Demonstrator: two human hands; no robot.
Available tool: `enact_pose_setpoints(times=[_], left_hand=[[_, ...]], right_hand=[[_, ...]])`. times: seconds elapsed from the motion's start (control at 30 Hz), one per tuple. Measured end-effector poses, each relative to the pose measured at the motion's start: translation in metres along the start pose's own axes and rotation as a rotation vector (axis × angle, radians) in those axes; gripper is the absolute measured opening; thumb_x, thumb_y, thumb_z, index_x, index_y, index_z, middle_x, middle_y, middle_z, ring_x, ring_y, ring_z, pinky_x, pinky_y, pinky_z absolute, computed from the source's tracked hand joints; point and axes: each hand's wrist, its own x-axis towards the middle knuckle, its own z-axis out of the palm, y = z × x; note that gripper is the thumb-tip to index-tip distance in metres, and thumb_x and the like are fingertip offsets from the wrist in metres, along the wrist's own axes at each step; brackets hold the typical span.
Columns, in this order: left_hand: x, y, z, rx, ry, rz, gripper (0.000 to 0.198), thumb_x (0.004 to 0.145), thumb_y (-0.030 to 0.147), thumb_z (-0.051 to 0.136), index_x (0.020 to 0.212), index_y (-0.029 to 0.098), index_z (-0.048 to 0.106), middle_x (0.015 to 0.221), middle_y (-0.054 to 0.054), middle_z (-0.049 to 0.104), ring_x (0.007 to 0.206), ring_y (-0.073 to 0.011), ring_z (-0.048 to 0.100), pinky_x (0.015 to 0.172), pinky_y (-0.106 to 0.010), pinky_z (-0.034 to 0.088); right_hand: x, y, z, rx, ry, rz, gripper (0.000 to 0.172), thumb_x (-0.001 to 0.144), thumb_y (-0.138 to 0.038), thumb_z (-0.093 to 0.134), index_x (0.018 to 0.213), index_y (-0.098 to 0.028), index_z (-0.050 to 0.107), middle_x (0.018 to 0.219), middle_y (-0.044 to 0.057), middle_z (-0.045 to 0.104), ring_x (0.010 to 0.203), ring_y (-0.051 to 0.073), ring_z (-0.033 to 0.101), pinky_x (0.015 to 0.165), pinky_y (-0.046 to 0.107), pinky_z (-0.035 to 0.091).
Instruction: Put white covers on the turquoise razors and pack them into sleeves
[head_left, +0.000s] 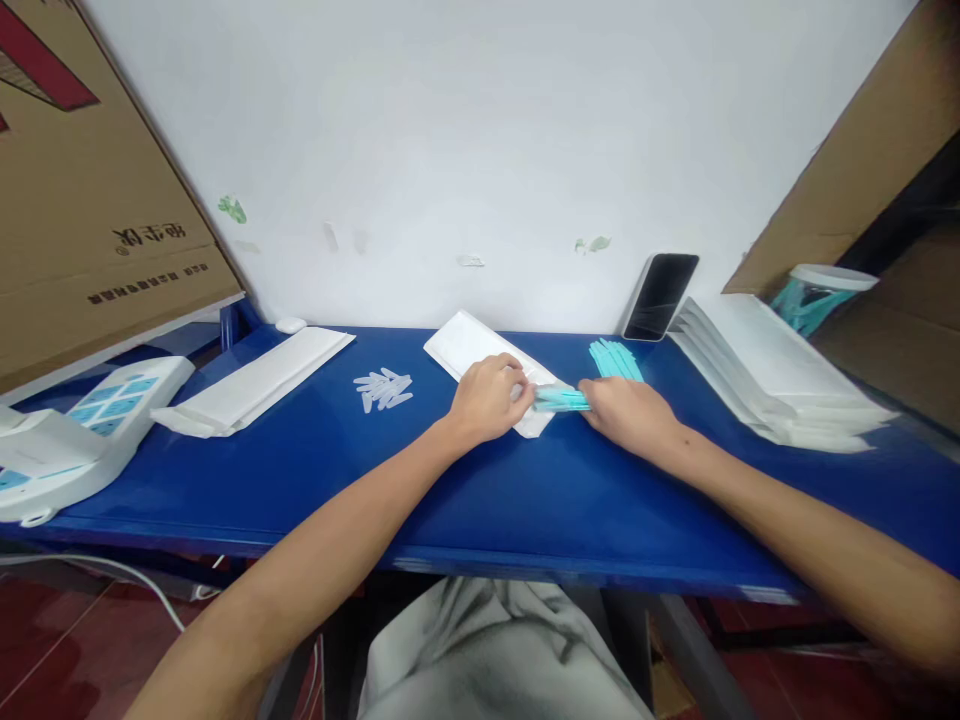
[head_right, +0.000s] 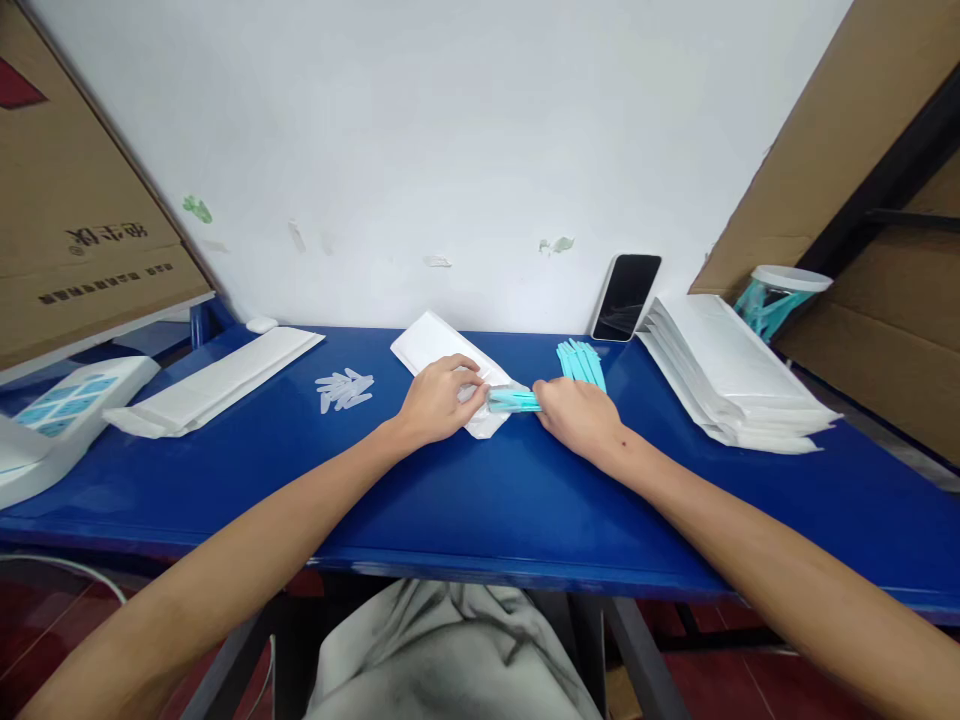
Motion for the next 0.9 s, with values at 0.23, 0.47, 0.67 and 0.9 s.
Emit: enact_pose_setpoints(times=[0.23,0.47,0.67,0.9], left_hand=[[0.000,-0.003,0.012,0.007,0.183,0.148,0.025,0.099,0.027,0.054,0.099,0.016,0.076,0.112,-0.006,0.076,0.094,-0.0210,0.074,0.077,-0.031,0.058],[0.005,0.004,0.014,0.098,0.297,0.363,0.024,0.099,0.024,0.051,0.088,0.015,0.071,0.119,-0.010,0.075,0.119,-0.0292,0.067,0.100,-0.045,0.053],[0.003,0.001,0.011,0.075,0.054,0.362,0.038,0.098,0.018,0.042,0.133,0.012,0.059,0.138,-0.015,0.064,0.141,-0.0298,0.050,0.119,-0.051,0.037],[-0.003,-0.002,0.004,0.000,-0.215,0.374,0.075,0.090,0.022,0.051,0.160,0.020,0.025,0.163,-0.014,0.036,0.152,-0.0338,0.031,0.123,-0.055,0.027]], right_hand=[[-0.003,-0.007,-0.008,-0.054,-0.047,0.064,0.027,0.098,-0.021,0.041,0.097,-0.015,0.067,0.090,0.015,0.072,0.079,0.028,0.072,0.057,0.031,0.034],[-0.004,-0.010,-0.009,-0.069,-0.003,0.065,0.025,0.097,-0.018,0.042,0.100,-0.014,0.066,0.091,0.015,0.073,0.080,0.028,0.072,0.059,0.031,0.037],[-0.001,-0.007,-0.009,-0.082,0.020,0.124,0.024,0.097,-0.018,0.042,0.101,-0.012,0.065,0.089,0.016,0.072,0.083,0.029,0.072,0.060,0.031,0.036],[0.001,-0.002,-0.005,-0.082,-0.009,0.147,0.028,0.098,-0.016,0.038,0.102,-0.012,0.066,0.093,0.018,0.072,0.086,0.030,0.071,0.064,0.032,0.041]])
